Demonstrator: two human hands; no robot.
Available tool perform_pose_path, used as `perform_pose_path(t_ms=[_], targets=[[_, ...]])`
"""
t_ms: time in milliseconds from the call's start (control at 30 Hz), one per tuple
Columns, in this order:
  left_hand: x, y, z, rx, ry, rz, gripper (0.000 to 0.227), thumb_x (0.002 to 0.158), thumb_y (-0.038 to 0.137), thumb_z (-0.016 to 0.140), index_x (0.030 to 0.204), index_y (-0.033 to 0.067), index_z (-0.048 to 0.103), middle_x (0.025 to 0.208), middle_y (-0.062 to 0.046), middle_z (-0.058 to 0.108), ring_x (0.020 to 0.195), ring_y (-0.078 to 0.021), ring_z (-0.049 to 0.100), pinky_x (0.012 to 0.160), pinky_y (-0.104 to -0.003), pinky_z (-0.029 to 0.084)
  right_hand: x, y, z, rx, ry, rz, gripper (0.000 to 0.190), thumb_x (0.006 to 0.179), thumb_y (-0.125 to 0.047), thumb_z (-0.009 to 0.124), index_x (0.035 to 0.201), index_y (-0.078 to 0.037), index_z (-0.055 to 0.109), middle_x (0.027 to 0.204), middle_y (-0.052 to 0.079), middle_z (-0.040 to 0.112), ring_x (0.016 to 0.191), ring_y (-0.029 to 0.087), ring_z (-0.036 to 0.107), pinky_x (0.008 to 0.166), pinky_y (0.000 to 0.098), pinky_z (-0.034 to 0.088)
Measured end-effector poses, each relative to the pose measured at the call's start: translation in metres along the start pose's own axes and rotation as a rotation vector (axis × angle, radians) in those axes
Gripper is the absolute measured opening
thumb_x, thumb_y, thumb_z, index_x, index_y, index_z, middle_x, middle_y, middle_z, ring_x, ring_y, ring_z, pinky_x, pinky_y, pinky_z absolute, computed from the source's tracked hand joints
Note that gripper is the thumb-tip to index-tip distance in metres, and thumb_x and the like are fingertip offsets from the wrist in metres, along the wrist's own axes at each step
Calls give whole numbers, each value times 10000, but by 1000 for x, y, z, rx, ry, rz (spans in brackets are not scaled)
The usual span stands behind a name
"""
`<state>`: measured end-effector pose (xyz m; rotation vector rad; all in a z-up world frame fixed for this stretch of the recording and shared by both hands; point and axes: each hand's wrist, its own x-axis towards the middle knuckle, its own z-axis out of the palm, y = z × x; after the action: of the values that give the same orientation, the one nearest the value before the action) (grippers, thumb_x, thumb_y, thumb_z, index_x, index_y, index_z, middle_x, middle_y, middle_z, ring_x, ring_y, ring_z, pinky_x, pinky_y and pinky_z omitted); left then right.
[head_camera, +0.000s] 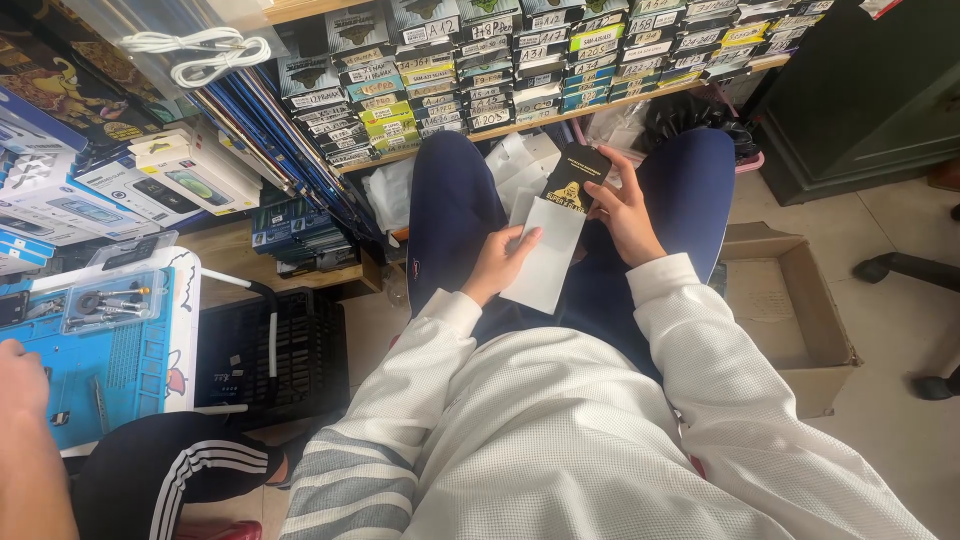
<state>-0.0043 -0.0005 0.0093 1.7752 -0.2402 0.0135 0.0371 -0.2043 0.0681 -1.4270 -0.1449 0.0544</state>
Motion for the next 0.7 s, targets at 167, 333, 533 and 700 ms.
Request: perform_pose_path(t_ms=[167, 333, 533, 700], targets=[[-4, 8, 0, -20, 7, -10, 358, 1032, 462, 628, 943, 144, 765, 756, -29, 651, 811, -123, 560, 821, -290, 467, 6, 9, -5, 1, 3, 18, 471, 1011, -116, 581, 1436, -289, 475, 1095, 88, 662, 774, 102, 572, 757, 283, 539], [-3, 4, 0, -32, 9, -2, 346, 1039, 441, 631, 963, 135, 773, 805, -37, 685, 872, -134, 576, 871, -299, 466, 19, 32, -15, -14, -1, 32, 417, 1004, -137, 594, 1391, -279, 529, 1056, 66, 665, 756, 92, 559, 749, 280, 555], [0, -2, 0, -42, 27, 10, 322, 1033, 418, 652, 987, 128, 784, 860, -54, 707, 913, -133, 589, 900, -325, 470, 23, 43, -20, -66, -52, 19, 394, 985, -124, 617, 1364, -229, 586, 864, 42, 617, 736, 120, 575, 744, 303, 564], [4, -18, 1, -51, 38, 17, 304, 1029, 405, 662, 992, 129, 786, 854, -55, 710, 922, -128, 583, 912, -311, 461, 24, 42, -20, -109, -91, 55, 335, 973, -104, 595, 1296, -187, 629, 820, 37, 575, 754, 141, 545, 768, 322, 558]])
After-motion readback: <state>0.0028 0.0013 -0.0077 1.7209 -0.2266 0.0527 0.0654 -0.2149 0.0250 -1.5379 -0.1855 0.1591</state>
